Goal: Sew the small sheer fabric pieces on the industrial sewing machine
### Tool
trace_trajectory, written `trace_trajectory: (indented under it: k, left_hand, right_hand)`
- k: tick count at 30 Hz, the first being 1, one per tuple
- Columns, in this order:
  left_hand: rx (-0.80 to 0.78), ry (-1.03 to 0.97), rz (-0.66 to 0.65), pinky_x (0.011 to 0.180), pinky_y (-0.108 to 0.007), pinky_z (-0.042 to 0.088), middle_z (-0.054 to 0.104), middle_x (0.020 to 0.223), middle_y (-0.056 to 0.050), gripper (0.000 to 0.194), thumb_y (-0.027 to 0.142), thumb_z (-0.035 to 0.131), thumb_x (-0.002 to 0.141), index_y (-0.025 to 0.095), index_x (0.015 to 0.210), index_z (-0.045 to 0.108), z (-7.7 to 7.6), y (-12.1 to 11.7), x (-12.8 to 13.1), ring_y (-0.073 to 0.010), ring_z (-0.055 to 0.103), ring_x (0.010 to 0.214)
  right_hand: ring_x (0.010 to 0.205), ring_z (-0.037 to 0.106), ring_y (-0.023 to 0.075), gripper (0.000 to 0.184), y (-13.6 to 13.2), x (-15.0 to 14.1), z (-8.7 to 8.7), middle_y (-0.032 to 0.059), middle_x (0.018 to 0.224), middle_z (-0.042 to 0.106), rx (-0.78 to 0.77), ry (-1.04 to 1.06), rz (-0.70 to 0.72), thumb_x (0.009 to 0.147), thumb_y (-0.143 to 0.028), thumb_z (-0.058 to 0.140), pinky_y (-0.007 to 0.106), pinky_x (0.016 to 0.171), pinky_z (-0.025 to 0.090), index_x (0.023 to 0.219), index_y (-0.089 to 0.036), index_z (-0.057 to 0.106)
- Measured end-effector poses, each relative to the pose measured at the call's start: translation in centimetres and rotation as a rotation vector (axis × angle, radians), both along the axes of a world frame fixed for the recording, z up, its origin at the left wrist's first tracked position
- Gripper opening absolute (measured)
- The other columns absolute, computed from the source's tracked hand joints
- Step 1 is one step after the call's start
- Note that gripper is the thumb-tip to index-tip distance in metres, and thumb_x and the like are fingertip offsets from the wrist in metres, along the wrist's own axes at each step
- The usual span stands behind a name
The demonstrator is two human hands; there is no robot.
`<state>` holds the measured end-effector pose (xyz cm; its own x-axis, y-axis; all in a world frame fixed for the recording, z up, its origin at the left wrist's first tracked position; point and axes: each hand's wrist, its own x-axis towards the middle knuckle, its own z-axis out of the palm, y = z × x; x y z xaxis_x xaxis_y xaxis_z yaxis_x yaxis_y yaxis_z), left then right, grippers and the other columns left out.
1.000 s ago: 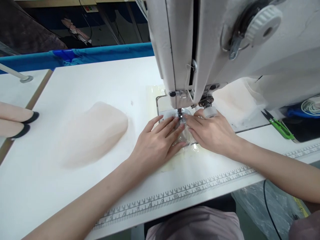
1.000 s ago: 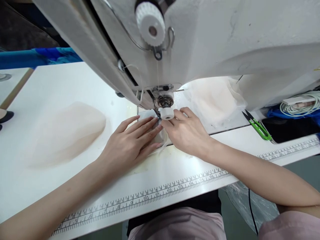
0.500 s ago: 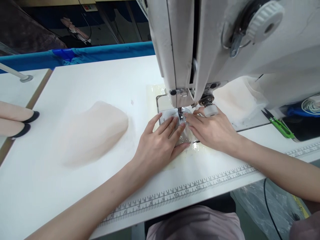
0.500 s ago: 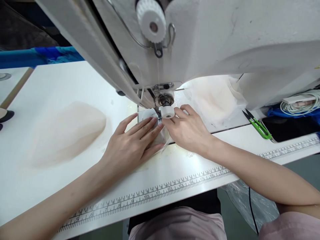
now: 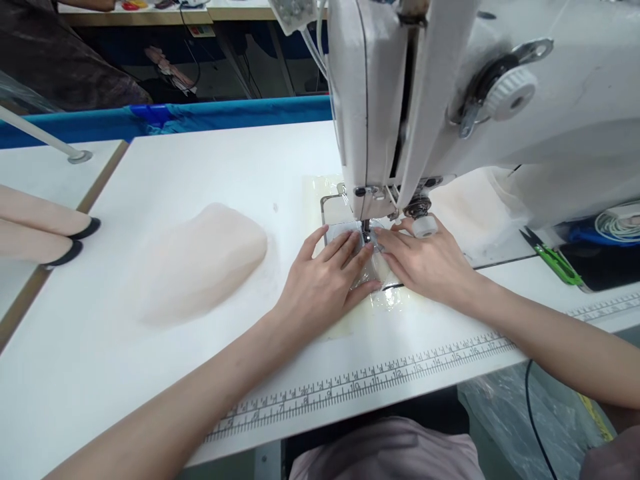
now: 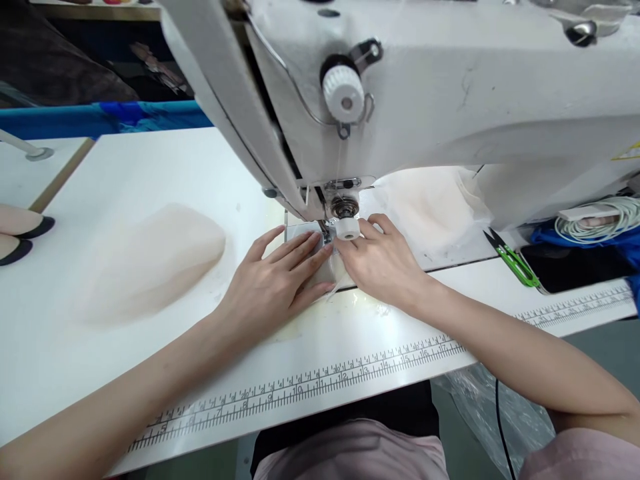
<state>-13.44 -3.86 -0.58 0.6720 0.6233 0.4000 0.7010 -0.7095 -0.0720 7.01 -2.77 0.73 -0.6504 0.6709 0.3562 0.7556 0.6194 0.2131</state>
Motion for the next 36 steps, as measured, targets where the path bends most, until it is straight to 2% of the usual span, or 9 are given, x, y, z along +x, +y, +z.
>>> trace_trajectory:
  k: [4, 7, 9, 12, 14, 18, 20, 25, 36]
  left_hand:
    - [0.062, -0.014, -0.023, 0.106, -0.052, 0.042, 0.064, 0.125, -0.016, 0.046, 0.044, 0.049, 0.096, 0.009, 0.124, 0.061, 0.3, -0.2, -0.3, -0.0284, 0.06, 0.118]
    - [0.092, -0.035, -0.147, 0.101, -0.048, 0.048, 0.066, 0.123, -0.015, 0.052, 0.051, 0.054, 0.091, 0.008, 0.12, 0.062, 0.8, -0.6, -0.9, -0.0286, 0.063, 0.114]
    - [0.08, -0.029, -0.214, 0.096, -0.046, 0.052, 0.067, 0.121, -0.016, 0.059, 0.056, 0.055, 0.089, 0.006, 0.12, 0.062, 1.0, -0.9, -1.2, -0.029, 0.064, 0.112]
    - [0.095, -0.02, -0.21, 0.092, -0.04, 0.056, 0.07, 0.116, -0.014, 0.041, 0.039, 0.057, 0.092, 0.007, 0.116, 0.062, 1.0, -1.2, -1.3, -0.0257, 0.067, 0.107]
    - [0.116, -0.021, -0.186, 0.088, -0.037, 0.058, 0.07, 0.116, -0.014, 0.028, 0.024, 0.057, 0.093, 0.006, 0.114, 0.063, 0.8, -1.2, -1.1, -0.0243, 0.067, 0.106]
    - [0.137, -0.014, -0.153, 0.082, -0.037, 0.061, 0.067, 0.12, -0.016, 0.026, 0.014, 0.055, 0.091, 0.004, 0.114, 0.063, 0.6, -1.2, -0.7, -0.0275, 0.066, 0.11]
    - [0.133, 0.011, -0.177, 0.085, -0.039, 0.06, 0.067, 0.119, -0.016, 0.028, 0.013, 0.052, 0.093, 0.003, 0.117, 0.062, 0.6, -1.3, -0.7, -0.0276, 0.066, 0.11]
    - [0.113, 0.038, -0.214, 0.087, -0.039, 0.06, 0.066, 0.12, -0.017, 0.029, 0.014, 0.048, 0.095, 0.003, 0.118, 0.062, 0.8, -1.5, -0.9, -0.0268, 0.065, 0.111]
    - [0.091, 0.001, -0.219, 0.088, -0.04, 0.06, 0.066, 0.121, -0.017, 0.03, 0.015, 0.054, 0.093, 0.003, 0.12, 0.061, 0.4, -1.4, -0.9, -0.0285, 0.063, 0.114]
  right_hand:
    - [0.091, 0.062, 0.0209, 0.026, 0.0, 0.2, -0.1, 0.0071, 0.097, 0.075, 0.006, 0.063, 0.063, 0.093, -0.012, 0.045, 0.035, 0.086, 0.038, 0.111, -0.012, 0.064]
    - [0.091, 0.064, 0.0192, 0.023, -0.2, 0.6, 0.9, 0.0061, 0.104, 0.073, -0.085, 0.109, 0.185, 0.093, -0.012, 0.046, 0.034, 0.085, 0.041, 0.105, -0.013, 0.066]
    - [0.087, 0.065, 0.0194, 0.02, -0.3, 1.0, 2.0, 0.0056, 0.104, 0.072, -0.241, 0.114, 0.245, 0.093, -0.024, 0.053, 0.034, 0.082, 0.044, 0.104, -0.014, 0.066]
    - [0.095, 0.064, 0.0236, 0.052, -0.6, 1.4, 3.3, 0.0093, 0.115, 0.068, -0.415, 0.073, 0.247, 0.08, -0.05, 0.069, 0.036, 0.08, 0.047, 0.117, -0.014, 0.061]
    - [0.096, 0.064, 0.0243, 0.054, -0.7, 1.3, 3.2, 0.0111, 0.119, 0.066, -0.378, 0.052, 0.228, 0.078, -0.048, 0.072, 0.036, 0.079, 0.048, 0.117, -0.013, 0.061]
    - [0.089, 0.066, 0.0194, 0.015, -0.7, 0.6, 1.7, 0.0049, 0.105, 0.073, -0.083, 0.103, 0.237, 0.09, -0.017, 0.057, 0.034, 0.079, 0.047, 0.099, -0.014, 0.069]
    - [0.094, 0.066, 0.018, 0.02, -0.7, 0.5, 1.2, 0.0011, 0.098, 0.075, -0.016, 0.121, 0.282, 0.09, -0.008, 0.053, 0.032, 0.08, 0.046, 0.087, -0.016, 0.071]
    - [0.081, 0.066, 0.0134, 0.027, -0.9, 0.7, 1.5, -0.0013, 0.088, 0.076, -0.076, 0.125, 0.354, 0.089, -0.006, 0.051, 0.03, 0.077, 0.045, 0.071, -0.018, 0.068]
    - [0.077, 0.063, 0.0152, 0.023, -1.3, 0.3, 1.4, 0.0021, 0.087, 0.073, -0.065, 0.081, 0.301, 0.09, -0.008, 0.051, 0.031, 0.075, 0.044, 0.076, -0.017, 0.067]
